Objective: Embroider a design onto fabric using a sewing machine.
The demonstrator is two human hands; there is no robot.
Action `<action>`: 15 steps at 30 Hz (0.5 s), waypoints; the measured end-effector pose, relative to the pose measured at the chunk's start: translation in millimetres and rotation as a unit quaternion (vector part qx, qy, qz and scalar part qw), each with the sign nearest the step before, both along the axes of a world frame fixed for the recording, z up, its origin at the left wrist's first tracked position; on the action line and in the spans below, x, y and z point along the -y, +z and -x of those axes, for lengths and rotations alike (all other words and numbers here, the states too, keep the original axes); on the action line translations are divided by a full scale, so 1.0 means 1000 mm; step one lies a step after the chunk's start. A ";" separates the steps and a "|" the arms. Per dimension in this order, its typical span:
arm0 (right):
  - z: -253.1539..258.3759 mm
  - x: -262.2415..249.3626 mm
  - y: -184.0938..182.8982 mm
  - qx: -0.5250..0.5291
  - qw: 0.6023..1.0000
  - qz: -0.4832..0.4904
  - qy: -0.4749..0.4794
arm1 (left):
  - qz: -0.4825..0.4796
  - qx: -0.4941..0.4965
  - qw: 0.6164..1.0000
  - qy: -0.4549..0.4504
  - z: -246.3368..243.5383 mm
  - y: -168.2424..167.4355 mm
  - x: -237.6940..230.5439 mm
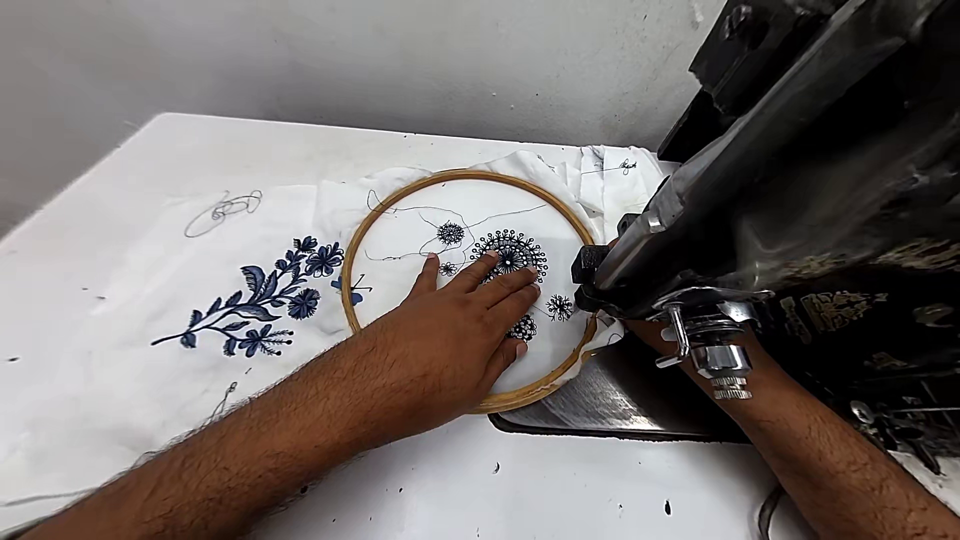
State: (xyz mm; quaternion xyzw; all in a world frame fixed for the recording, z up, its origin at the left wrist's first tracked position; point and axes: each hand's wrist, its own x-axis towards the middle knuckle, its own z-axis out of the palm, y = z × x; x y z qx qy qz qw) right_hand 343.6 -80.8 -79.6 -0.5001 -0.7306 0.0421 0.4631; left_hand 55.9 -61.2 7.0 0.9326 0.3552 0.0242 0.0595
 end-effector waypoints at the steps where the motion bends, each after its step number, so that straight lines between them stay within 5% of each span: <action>1: 0.014 0.015 0.044 0.000 0.993 0.116 -0.015 | 0.005 0.000 1.000 0.000 -0.001 0.001 0.001; 4: 0.027 0.022 0.070 0.007 0.987 0.152 -0.045 | 0.010 -0.004 1.000 -0.003 -0.001 0.001 0.001; 9: -0.018 -0.012 -0.041 0.043 0.998 0.018 -0.039 | 0.002 0.007 1.000 -0.002 0.001 -0.002 -0.004; 11: -0.001 -0.003 -0.009 0.024 0.998 0.039 -0.050 | 0.002 0.009 1.000 -0.001 0.001 -0.001 -0.003; 13: 0.026 0.018 0.065 0.009 0.981 0.185 -0.061 | 0.006 0.010 1.000 -0.001 0.000 0.000 -0.001; 15: 0.033 0.024 0.080 0.010 0.978 0.194 -0.070 | 0.013 0.001 1.000 0.000 -0.001 0.002 0.001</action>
